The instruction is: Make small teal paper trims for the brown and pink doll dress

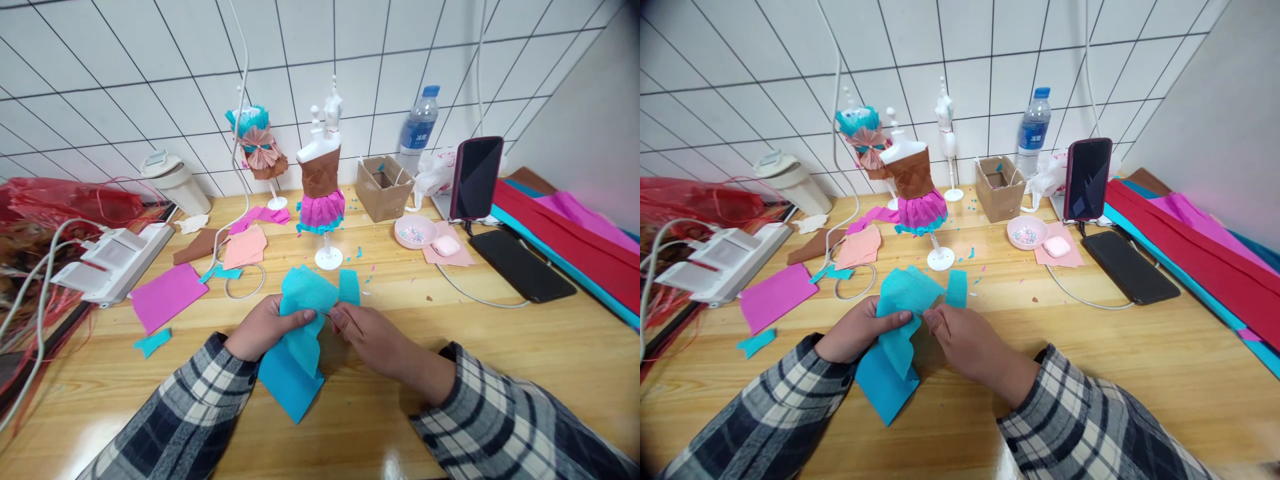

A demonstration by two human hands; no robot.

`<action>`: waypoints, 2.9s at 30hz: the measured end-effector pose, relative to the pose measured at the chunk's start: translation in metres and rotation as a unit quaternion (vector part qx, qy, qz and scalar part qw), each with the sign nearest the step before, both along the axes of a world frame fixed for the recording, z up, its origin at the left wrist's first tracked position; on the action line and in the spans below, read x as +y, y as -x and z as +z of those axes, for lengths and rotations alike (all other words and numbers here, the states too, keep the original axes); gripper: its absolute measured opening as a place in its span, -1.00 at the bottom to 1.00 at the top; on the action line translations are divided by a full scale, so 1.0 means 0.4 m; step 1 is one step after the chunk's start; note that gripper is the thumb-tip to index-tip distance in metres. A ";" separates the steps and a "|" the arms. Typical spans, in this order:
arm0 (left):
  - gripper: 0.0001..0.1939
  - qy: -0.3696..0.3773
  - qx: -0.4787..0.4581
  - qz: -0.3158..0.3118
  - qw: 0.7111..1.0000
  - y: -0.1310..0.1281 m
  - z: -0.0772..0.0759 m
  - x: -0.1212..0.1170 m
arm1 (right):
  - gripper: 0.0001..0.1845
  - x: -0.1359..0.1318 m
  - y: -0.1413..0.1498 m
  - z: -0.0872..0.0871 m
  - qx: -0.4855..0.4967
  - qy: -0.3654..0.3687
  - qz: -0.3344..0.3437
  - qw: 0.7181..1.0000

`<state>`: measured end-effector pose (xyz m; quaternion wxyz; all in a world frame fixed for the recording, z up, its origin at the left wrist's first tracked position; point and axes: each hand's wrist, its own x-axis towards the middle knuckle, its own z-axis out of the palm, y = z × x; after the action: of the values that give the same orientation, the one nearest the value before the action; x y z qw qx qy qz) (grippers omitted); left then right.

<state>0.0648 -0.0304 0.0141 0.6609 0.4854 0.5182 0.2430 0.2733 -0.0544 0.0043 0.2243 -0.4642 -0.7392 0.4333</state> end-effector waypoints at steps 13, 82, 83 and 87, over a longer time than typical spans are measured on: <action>-0.65 0.015 -0.017 -0.001 1.000 -0.002 0.003 0.001 | -0.53 0.001 0.004 -0.002 -0.022 0.007 -0.008 1.000; -0.68 0.030 -0.016 -0.017 0.999 -0.022 0.022 -0.007 | -0.50 -0.009 0.007 0.000 -0.101 -0.028 -0.023 0.994; -0.68 0.030 -0.016 -0.015 0.999 -0.022 0.023 -0.006 | -0.50 -0.009 0.007 -0.001 -0.100 -0.031 -0.021 0.994; -0.67 0.025 -0.018 -0.016 0.999 -0.021 0.022 -0.005 | -0.51 -0.010 0.007 0.002 -0.102 -0.030 -0.020 0.994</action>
<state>0.0733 -0.0325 0.0229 0.6857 0.4728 0.5042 0.2281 0.2703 -0.0583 0.0051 0.1706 -0.5134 -0.7617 0.3566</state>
